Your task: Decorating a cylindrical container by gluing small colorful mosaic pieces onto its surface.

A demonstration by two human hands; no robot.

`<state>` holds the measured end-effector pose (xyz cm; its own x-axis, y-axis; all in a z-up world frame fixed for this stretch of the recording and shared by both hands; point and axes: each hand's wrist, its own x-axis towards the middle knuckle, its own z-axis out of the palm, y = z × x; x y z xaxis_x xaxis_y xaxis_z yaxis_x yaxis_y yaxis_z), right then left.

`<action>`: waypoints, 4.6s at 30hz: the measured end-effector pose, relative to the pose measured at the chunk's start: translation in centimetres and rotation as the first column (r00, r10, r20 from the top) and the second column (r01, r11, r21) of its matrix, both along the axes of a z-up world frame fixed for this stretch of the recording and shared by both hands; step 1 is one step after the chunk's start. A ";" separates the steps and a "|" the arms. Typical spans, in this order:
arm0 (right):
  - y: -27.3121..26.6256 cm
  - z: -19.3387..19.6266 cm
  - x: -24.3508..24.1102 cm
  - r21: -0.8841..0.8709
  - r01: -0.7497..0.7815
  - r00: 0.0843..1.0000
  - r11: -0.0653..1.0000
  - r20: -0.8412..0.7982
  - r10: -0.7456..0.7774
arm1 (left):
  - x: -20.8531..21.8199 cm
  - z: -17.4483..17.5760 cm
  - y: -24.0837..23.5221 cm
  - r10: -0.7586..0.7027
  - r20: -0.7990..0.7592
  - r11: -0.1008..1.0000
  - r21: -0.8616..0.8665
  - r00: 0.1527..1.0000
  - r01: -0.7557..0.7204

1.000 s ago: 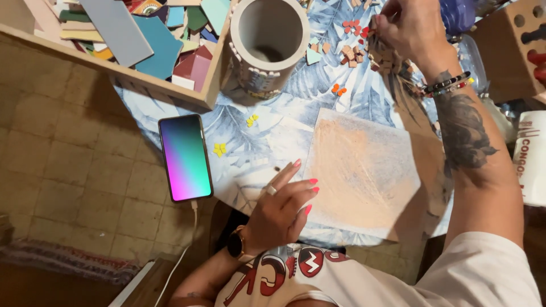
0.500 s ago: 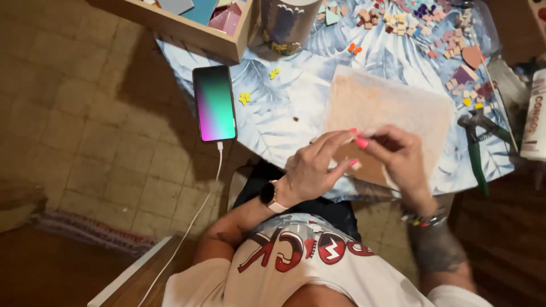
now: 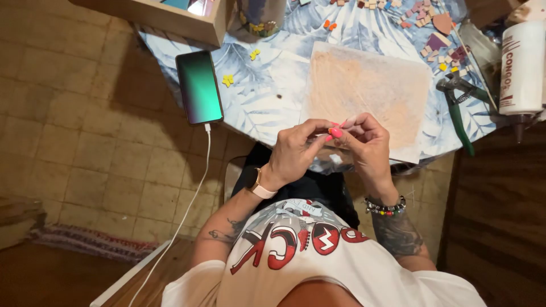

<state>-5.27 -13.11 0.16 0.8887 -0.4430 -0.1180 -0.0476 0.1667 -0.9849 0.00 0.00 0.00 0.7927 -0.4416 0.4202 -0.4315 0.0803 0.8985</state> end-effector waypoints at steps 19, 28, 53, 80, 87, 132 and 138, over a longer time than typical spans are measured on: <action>-0.4 1.2 0.4 -0.414 -0.285 0.955 0.864 -0.048 0.292 | -0.3 -0.6 -0.3 0.081 0.050 0.997 0.002 0.995 -0.082; -9.5 -2.0 -1.9 -0.952 -0.138 0.930 -0.274 -0.220 0.295 | -3.4 -4.1 -1.1 0.001 0.649 0.861 0.387 0.761 -0.330; -10.0 -2.0 0.6 -0.854 -0.225 0.672 -0.470 -0.485 0.559 | -3.3 -3.2 -0.9 -0.271 0.705 0.653 0.635 0.655 -0.413; -10.6 -1.0 -1.1 -0.804 -0.503 0.773 0.316 -0.255 0.580 | -3.4 -3.8 -0.9 -0.046 0.647 0.823 0.456 0.761 -0.338; -6.7 0.7 -1.5 -0.724 -0.457 0.805 0.517 -0.089 0.587 | -2.8 -1.6 -2.1 0.078 0.374 0.971 0.183 0.924 -0.156; -7.9 -0.7 3.6 -0.957 -0.185 0.728 -0.225 -0.287 0.622 | -2.8 -3.2 -1.0 -0.178 0.592 0.712 0.629 0.786 -0.312; -13.3 -3.6 -0.5 -0.920 -0.156 0.714 -0.359 -0.356 0.603 | -2.8 -3.2 -0.8 -0.189 0.609 0.717 0.621 0.770 -0.315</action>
<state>-5.81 -26.43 -3.46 0.7841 0.6107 0.1106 0.6123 -0.7903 0.0235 -2.78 -0.84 -3.17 0.5168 -0.7486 0.4154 -0.8559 -0.4634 0.2298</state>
